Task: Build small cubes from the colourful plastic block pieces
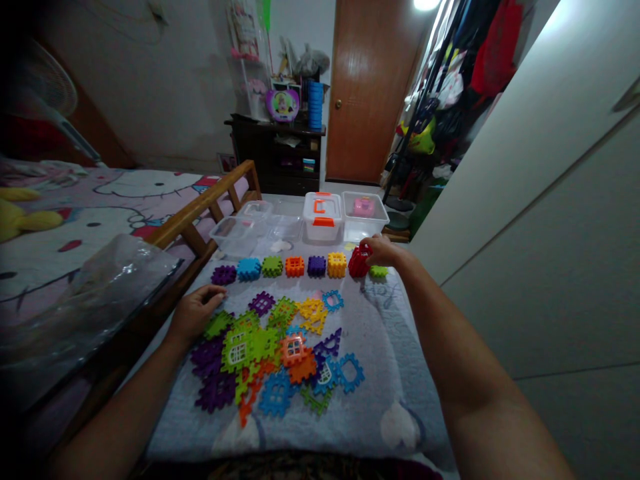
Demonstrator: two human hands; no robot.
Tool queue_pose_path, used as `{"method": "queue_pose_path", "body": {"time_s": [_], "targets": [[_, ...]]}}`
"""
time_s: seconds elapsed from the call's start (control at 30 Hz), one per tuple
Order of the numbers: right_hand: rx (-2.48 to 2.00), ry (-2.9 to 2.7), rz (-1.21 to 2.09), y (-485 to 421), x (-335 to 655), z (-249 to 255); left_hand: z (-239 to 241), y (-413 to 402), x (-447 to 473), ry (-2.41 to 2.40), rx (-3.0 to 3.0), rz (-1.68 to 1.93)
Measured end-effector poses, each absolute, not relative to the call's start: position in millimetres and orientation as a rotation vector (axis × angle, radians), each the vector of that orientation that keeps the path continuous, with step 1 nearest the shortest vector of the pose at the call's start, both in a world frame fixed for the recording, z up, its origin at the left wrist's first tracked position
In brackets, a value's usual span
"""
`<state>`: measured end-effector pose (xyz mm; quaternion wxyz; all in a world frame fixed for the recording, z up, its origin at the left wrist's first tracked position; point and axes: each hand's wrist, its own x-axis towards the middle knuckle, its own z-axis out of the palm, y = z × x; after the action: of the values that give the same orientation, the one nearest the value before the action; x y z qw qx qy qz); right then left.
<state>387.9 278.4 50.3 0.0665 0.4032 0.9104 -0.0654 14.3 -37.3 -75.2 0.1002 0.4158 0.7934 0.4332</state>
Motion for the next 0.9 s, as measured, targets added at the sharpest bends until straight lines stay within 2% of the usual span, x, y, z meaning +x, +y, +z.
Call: {"method": "queue_pose_path", "body": {"time_s": [0.17,0.33,0.43,0.57,0.7,0.9], "targets": [[1.311,2.771,-0.235,277,396,53,-74,-37,15,2.34,1.217,1.274],[1.494,3.186,-0.385,240,418,46,-74,-37,15,2.341,1.232,1.283],[1.614,3.264,-0.569,199,423,25,-76,-37,14,2.339,1.237,1.284],[1.404,3.151,-0.799,154,411,-19,-76,-37,15,2.334,1.229,1.282],[1.323,3.126,-0.73,136,393,-50,-72,-37,18,2.328,1.222,1.293],[1.251,3.04,-0.585,132,383,-53,-69,-37,21,2.331,1.216,1.284]]}}
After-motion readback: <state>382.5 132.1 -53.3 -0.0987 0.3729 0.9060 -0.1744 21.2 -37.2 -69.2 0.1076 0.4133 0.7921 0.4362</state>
